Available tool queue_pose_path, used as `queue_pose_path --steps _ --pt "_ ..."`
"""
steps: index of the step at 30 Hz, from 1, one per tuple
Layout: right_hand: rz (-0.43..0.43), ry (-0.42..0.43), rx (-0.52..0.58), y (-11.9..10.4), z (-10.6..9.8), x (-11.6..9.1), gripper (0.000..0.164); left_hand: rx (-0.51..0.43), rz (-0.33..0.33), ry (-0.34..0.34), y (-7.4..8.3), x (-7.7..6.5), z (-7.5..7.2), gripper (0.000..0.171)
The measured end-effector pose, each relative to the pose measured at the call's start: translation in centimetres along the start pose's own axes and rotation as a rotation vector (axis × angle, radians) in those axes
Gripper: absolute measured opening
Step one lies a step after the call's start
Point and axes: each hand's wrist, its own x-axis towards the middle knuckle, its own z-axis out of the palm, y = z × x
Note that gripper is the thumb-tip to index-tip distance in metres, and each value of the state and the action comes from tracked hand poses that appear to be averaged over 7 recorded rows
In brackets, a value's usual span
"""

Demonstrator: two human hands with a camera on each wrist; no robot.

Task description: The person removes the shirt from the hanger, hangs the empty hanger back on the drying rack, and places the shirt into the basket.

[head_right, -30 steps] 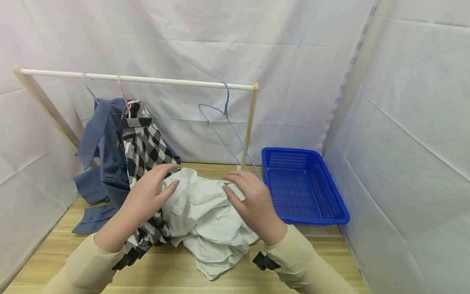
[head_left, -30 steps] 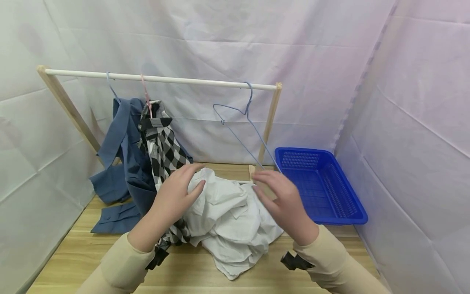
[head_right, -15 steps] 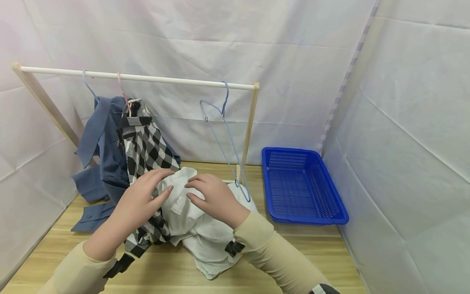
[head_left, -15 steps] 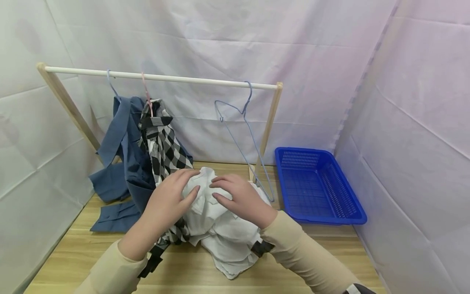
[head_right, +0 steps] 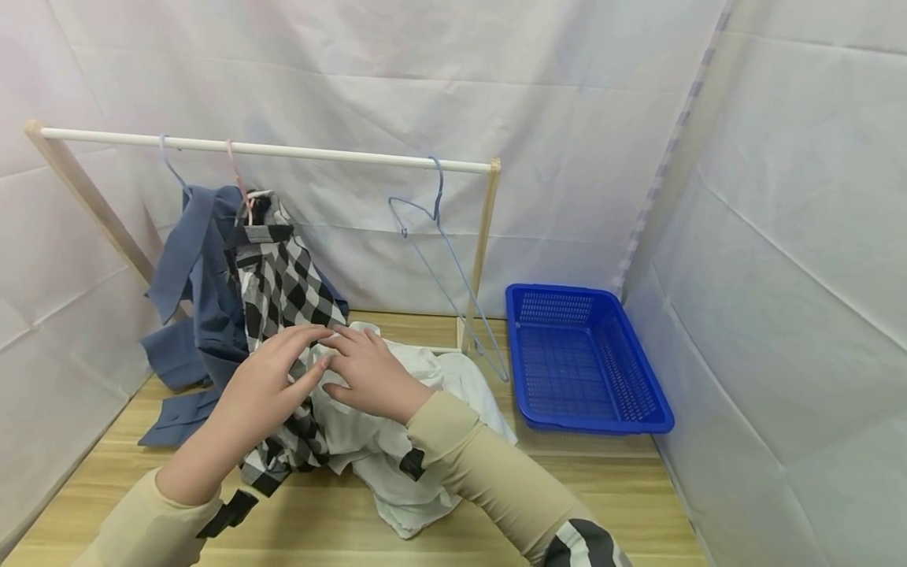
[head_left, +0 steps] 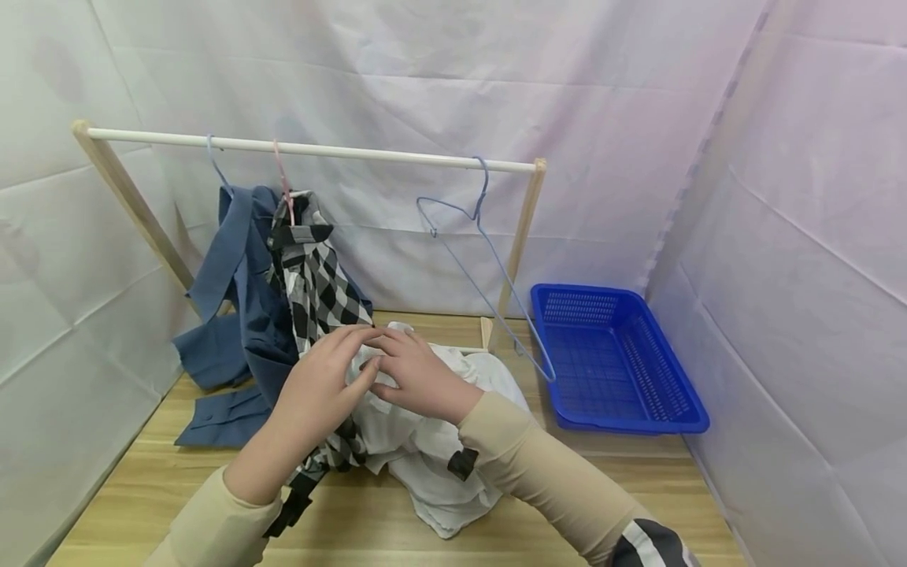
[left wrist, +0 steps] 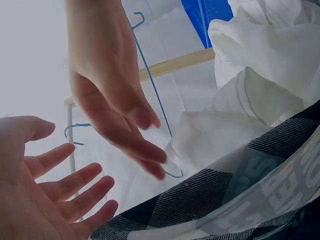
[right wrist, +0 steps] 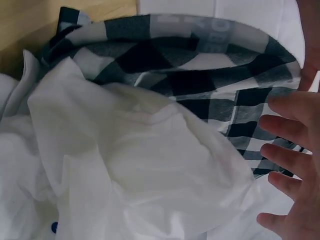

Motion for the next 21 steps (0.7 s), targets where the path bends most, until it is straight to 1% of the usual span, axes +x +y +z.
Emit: queue_pose_path --steps 2,4,6,9,12,14,18,21 --pt "0.035 -0.06 -0.006 0.1 0.2 0.4 0.025 0.001 0.002 0.0 0.0 0.1 0.1 0.037" --pt "0.053 -0.103 -0.012 0.2 0.5 0.7 0.025 0.001 0.0 -0.003 0.1 0.1 0.2 0.037" --pt "0.065 -0.141 -0.017 0.4 0.8 0.9 0.027 0.003 -0.005 -0.009 0.1 0.2 0.3 0.037" --pt "0.062 -0.188 -0.053 0.9 1.3 0.7 0.032 0.007 -0.009 -0.014 0.1 0.4 0.5 0.038" --pt "0.054 -0.216 -0.077 1.5 1.6 0.0 0.036 0.024 0.006 -0.002 0.0 0.6 0.7 0.038" --pt "0.056 -0.227 -0.085 1.9 1.5 -0.6 0.035 0.036 0.02 0.013 0.0 0.7 0.9 0.037" --pt "0.096 -0.244 -0.075 2.5 1.1 -2.1 0.03 0.057 0.041 0.031 -0.1 0.9 1.1 0.035" --pt "0.125 -0.253 -0.071 2.9 0.9 -3.2 0.029 0.063 0.037 0.016 -0.1 1.0 1.3 0.034"
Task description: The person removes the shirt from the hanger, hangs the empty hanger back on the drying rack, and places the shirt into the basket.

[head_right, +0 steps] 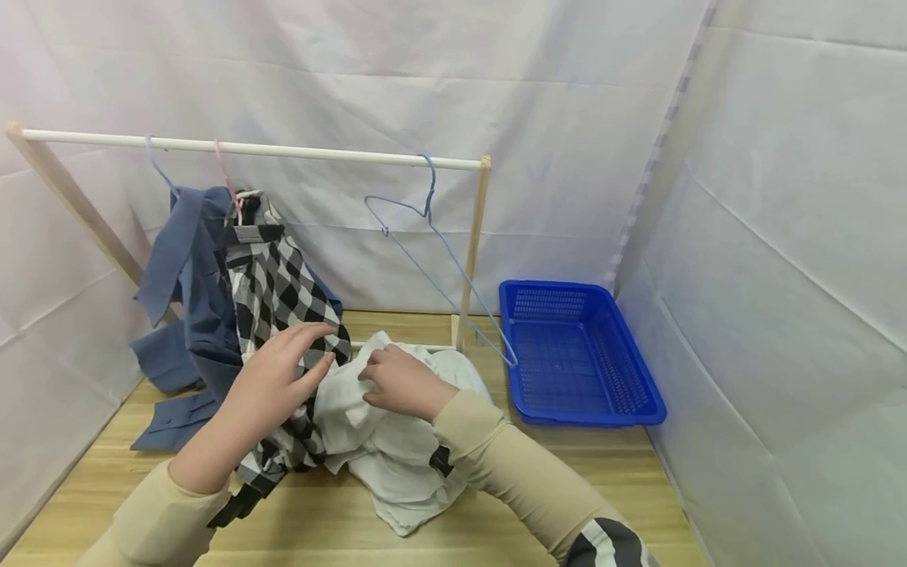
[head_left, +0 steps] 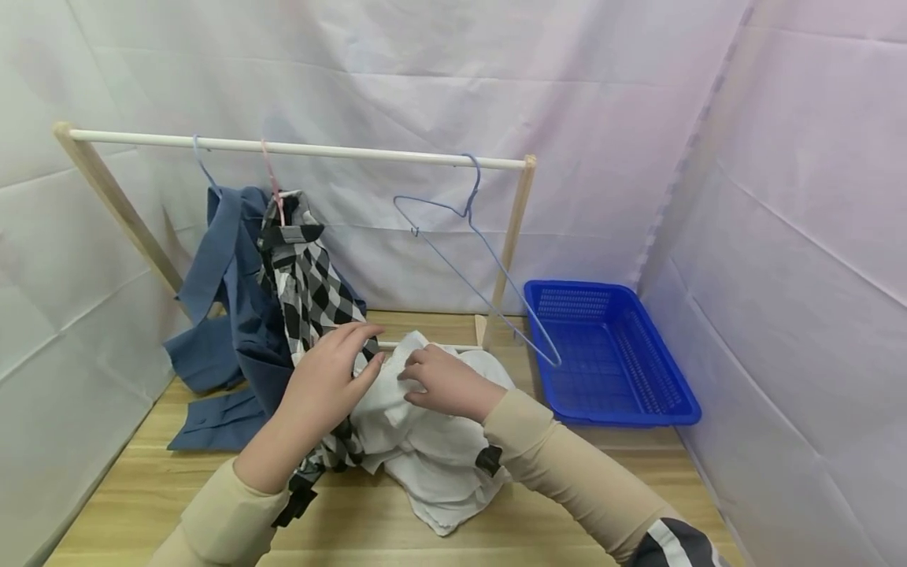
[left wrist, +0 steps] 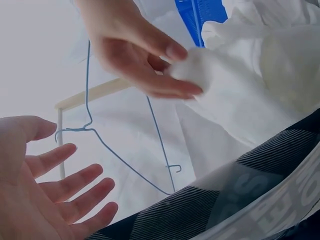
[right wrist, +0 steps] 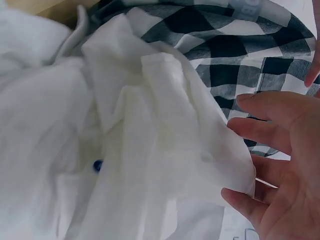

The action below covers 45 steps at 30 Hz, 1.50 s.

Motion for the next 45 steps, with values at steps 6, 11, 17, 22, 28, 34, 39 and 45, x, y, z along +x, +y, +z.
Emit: queue_pose_path --steps 6,11,17,22,28,34,39,45 --pt "0.019 -0.002 0.016 1.3 0.5 -2.5 0.031 0.034 0.002 -0.034 0.0 0.0 0.6 0.034" --pt "0.034 0.026 0.048 2.7 1.3 -4.6 0.032 0.065 0.017 -0.035 -0.2 -0.2 1.3 0.032" --pt "0.077 0.056 0.12 4.1 3.0 -6.7 0.033 0.06 -0.003 -0.086 -0.4 -0.7 2.0 0.033" --pt "0.148 0.058 0.144 4.7 4.8 -7.7 0.039 0.057 -0.001 -0.111 -0.7 -1.4 2.5 0.032" --pt "0.297 0.016 0.161 4.4 6.9 -8.6 0.069 0.056 0.024 -0.128 -1.1 -2.4 3.4 0.029" --pt "0.413 -0.062 0.281 3.8 9.3 -8.9 0.108 0.068 0.014 -0.129 -1.3 -3.0 3.8 0.028" --pt "0.442 -0.132 0.3 3.9 11.4 -8.6 0.131 0.06 0.004 -0.131 -1.6 -3.1 4.0 0.029" --pt "0.432 -0.156 0.263 4.2 14.0 -7.8 0.145 0.073 -0.004 -0.141 -2.0 -2.9 4.7 0.029"
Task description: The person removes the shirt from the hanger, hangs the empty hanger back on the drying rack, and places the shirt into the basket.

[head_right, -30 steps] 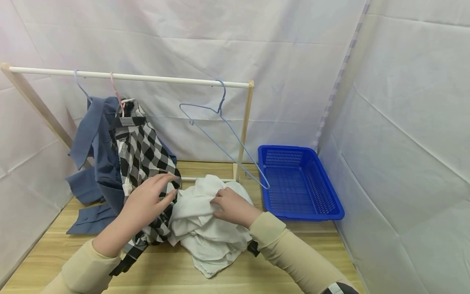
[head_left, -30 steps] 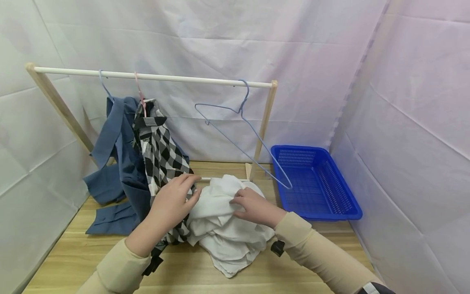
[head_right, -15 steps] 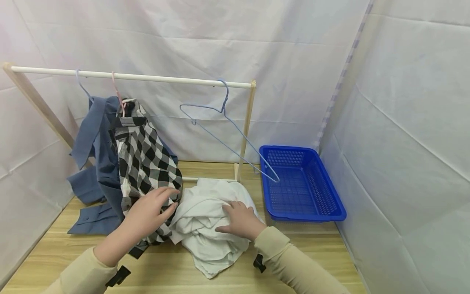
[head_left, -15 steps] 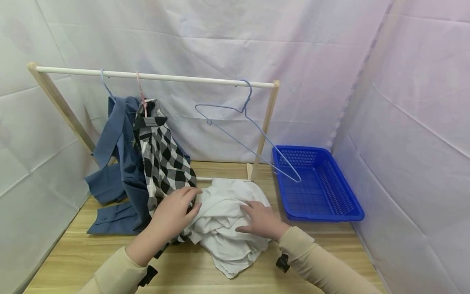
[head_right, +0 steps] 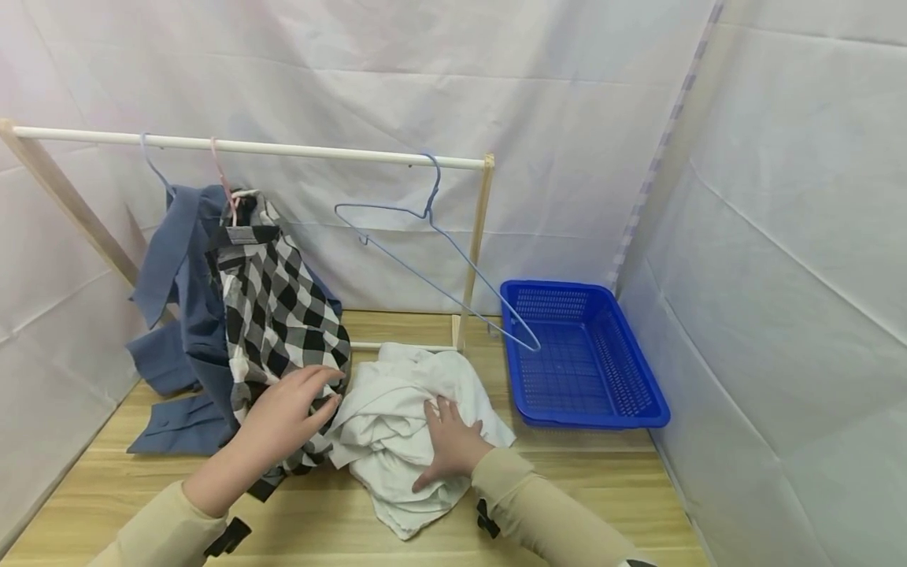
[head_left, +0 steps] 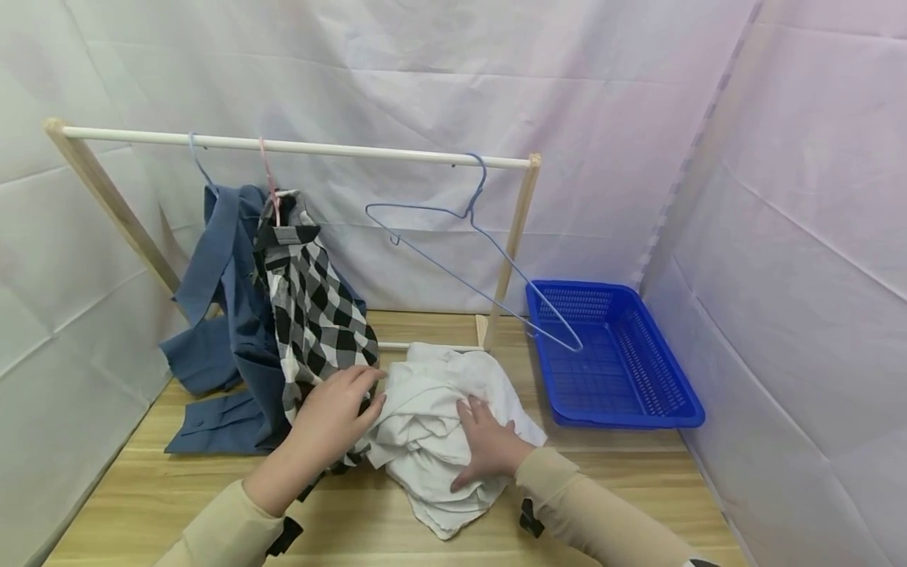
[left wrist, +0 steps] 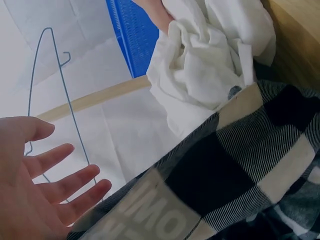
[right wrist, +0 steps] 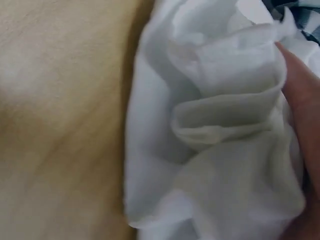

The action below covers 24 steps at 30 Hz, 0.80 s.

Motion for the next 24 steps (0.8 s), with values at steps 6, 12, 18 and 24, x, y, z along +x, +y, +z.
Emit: queue_pose_path --steps 6,12,18,24 --pt "-0.011 0.054 -0.033 0.3 1.1 0.9 0.136 0.013 -0.02 -0.029 -0.1 0.4 1.6 0.03" --pt "-0.081 0.114 -0.086 -0.3 0.3 1.6 0.109 0.039 -0.045 -0.082 -0.1 0.2 3.1 0.03" --pt "-0.127 0.099 -0.092 0.1 -0.5 2.3 0.089 0.02 -0.075 -0.139 0.1 0.1 3.9 0.031" --pt "-0.154 0.057 0.02 1.5 -1.1 3.1 0.073 -0.015 -0.084 -0.163 0.7 0.1 3.8 0.031"
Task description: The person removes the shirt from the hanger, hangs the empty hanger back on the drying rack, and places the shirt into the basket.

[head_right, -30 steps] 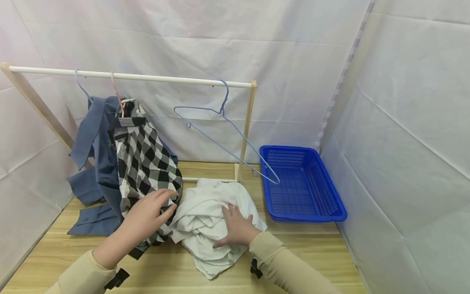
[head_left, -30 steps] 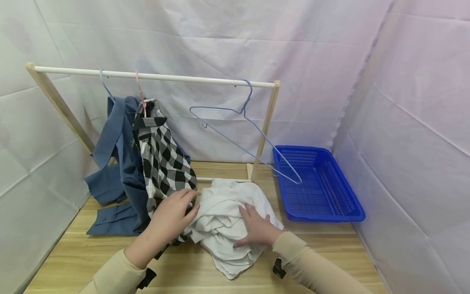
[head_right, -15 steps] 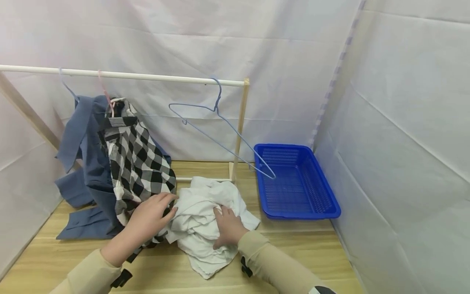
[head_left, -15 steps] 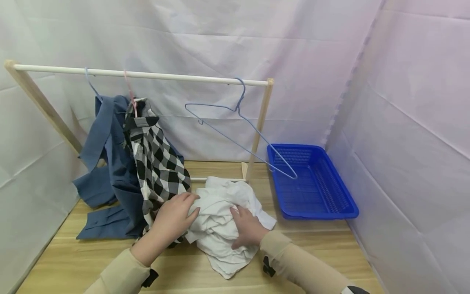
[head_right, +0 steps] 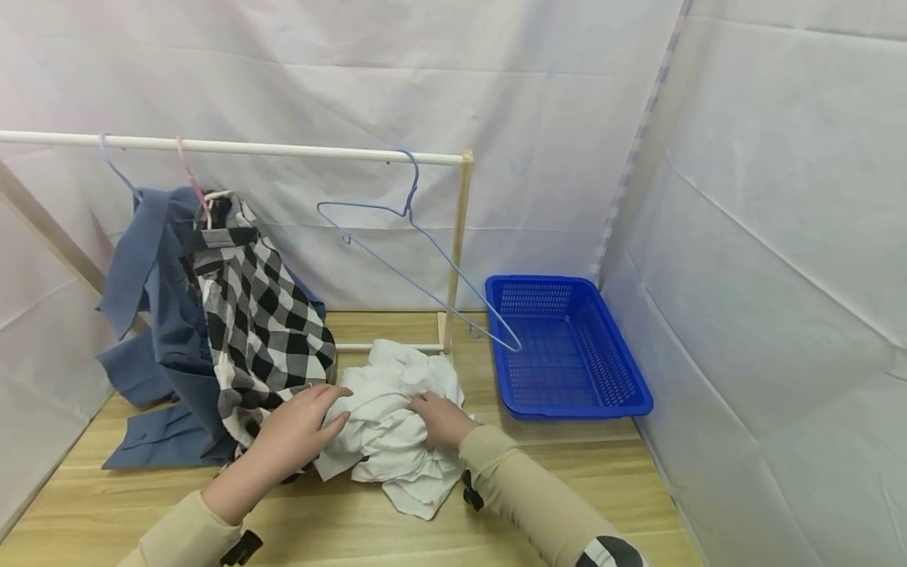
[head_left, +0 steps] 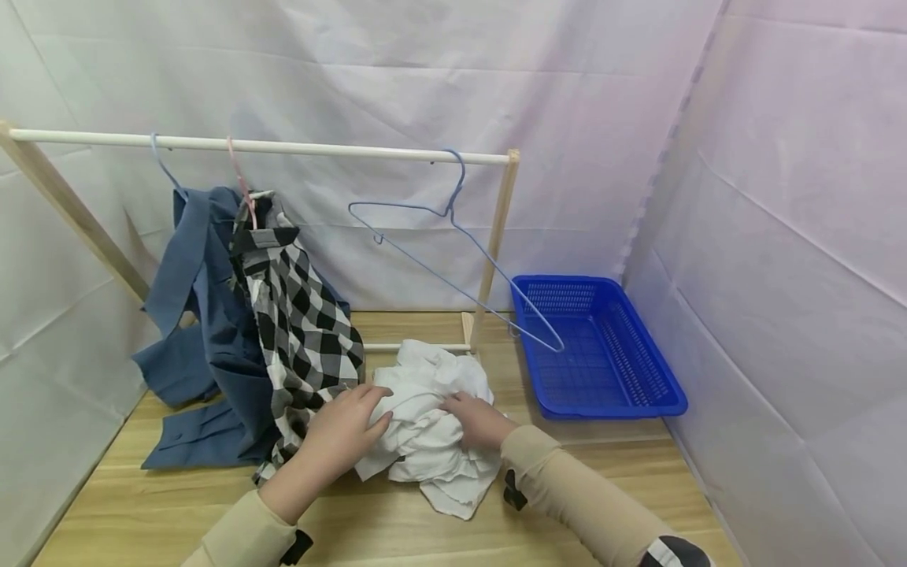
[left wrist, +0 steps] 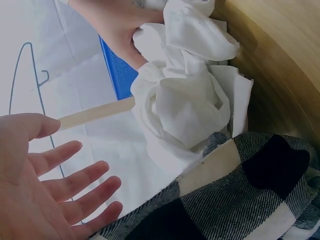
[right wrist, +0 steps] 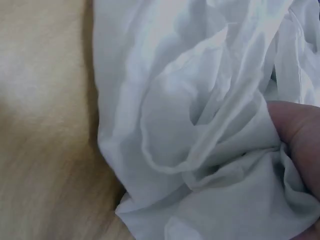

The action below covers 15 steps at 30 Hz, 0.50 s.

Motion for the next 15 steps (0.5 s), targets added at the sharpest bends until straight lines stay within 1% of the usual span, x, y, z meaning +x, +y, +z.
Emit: queue_pose_path --steps 3,6,7,10,15 --pt "-0.061 0.027 0.039 0.5 -0.3 0.1 0.048 -0.005 0.004 -0.001 0.2 -0.1 -0.2 0.031" --pt "-0.101 0.061 0.088 0.7 -0.8 -0.3 0.033 -0.01 0.008 0.003 0.2 -0.2 -0.4 0.03" --pt "-0.106 0.07 0.11 0.8 -1.0 -0.5 0.031 -0.011 0.01 0.004 0.2 -0.2 -0.5 0.03" --pt "-0.087 0.093 0.151 0.9 -1.4 -1.1 0.03 -0.02 0.012 0.011 0.2 -0.2 -0.7 0.03" --pt "-0.074 0.175 0.202 1.1 -2.5 -2.3 0.027 -0.049 0.019 0.027 0.4 0.0 -0.9 0.029"
